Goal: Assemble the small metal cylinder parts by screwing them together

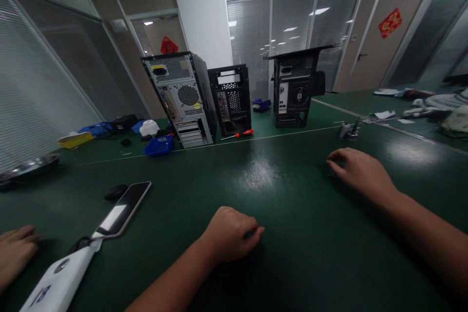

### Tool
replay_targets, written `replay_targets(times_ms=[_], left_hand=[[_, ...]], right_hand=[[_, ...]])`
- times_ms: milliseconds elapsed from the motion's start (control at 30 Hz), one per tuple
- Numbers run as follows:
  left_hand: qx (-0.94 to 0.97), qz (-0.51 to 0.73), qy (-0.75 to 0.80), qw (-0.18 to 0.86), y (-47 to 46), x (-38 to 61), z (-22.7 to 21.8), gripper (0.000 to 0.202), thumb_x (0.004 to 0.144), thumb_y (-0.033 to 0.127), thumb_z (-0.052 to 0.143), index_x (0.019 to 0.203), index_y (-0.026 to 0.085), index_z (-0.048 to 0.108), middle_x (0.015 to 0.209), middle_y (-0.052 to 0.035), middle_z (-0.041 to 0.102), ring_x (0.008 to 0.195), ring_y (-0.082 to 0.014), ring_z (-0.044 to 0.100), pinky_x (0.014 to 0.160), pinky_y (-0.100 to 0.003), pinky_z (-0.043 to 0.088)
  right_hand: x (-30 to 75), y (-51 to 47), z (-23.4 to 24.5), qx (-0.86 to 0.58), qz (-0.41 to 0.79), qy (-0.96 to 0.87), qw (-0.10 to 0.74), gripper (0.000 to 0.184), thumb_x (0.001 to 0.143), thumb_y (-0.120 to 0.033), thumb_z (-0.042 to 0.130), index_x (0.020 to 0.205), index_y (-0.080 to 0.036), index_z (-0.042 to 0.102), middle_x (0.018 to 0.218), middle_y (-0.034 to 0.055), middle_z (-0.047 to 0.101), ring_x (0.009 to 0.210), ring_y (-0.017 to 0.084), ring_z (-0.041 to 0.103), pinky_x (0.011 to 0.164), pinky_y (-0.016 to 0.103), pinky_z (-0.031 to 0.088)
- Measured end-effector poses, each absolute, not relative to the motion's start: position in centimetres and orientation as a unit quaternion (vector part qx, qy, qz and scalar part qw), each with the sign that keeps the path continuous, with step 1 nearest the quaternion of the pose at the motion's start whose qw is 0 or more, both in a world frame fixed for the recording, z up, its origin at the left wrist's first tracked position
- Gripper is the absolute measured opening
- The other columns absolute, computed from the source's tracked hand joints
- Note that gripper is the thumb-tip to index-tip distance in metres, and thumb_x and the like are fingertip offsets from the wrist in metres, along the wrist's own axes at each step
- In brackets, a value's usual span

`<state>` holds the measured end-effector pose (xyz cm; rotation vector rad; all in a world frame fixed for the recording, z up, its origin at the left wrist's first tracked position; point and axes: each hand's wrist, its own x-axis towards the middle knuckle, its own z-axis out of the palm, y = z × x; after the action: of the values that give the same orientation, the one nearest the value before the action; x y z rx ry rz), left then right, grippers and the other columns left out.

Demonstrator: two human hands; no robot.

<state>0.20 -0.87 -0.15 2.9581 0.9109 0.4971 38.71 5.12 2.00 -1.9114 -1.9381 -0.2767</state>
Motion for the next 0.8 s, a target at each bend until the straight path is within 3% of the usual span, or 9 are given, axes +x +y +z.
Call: replay_targets(times_ms=[133, 800], left_hand=[[0.943, 0.153, 0.294, 0.007, -0.90, 0.24, 0.01, 0.029, 0.093, 0.030, 0.048, 0.071, 0.018, 0.062, 0.057, 0.0016, 0.060, 0.051, -0.0114, 0.057, 0.054, -0.024, 0.039], [0.943, 0.159, 0.293, 0.007, -0.90, 0.22, -0.05, 0.029, 0.093, 0.030, 0.048, 0.072, 0.018, 0.064, 0.058, 0.0007, 0.062, 0.052, -0.0117, 0.057, 0.055, -0.024, 0.039]], right_hand=[[39.00, 5.51, 1.55, -0.708, -0.037, -0.673, 0.211, 0.033, 0.087, -0.045, 0.051, 0.106, -0.023, 0.065, 0.099, 0.0061, 0.070, 0.087, 0.024, 0.065, 0.073, 0.036, 0.048], [39.42, 5.77, 1.39, -0.709, -0.010, -0.661, 0.246, 0.036, 0.087, -0.046, 0.052, 0.108, -0.022, 0.068, 0.098, 0.0047, 0.073, 0.089, 0.024, 0.068, 0.079, 0.036, 0.050]])
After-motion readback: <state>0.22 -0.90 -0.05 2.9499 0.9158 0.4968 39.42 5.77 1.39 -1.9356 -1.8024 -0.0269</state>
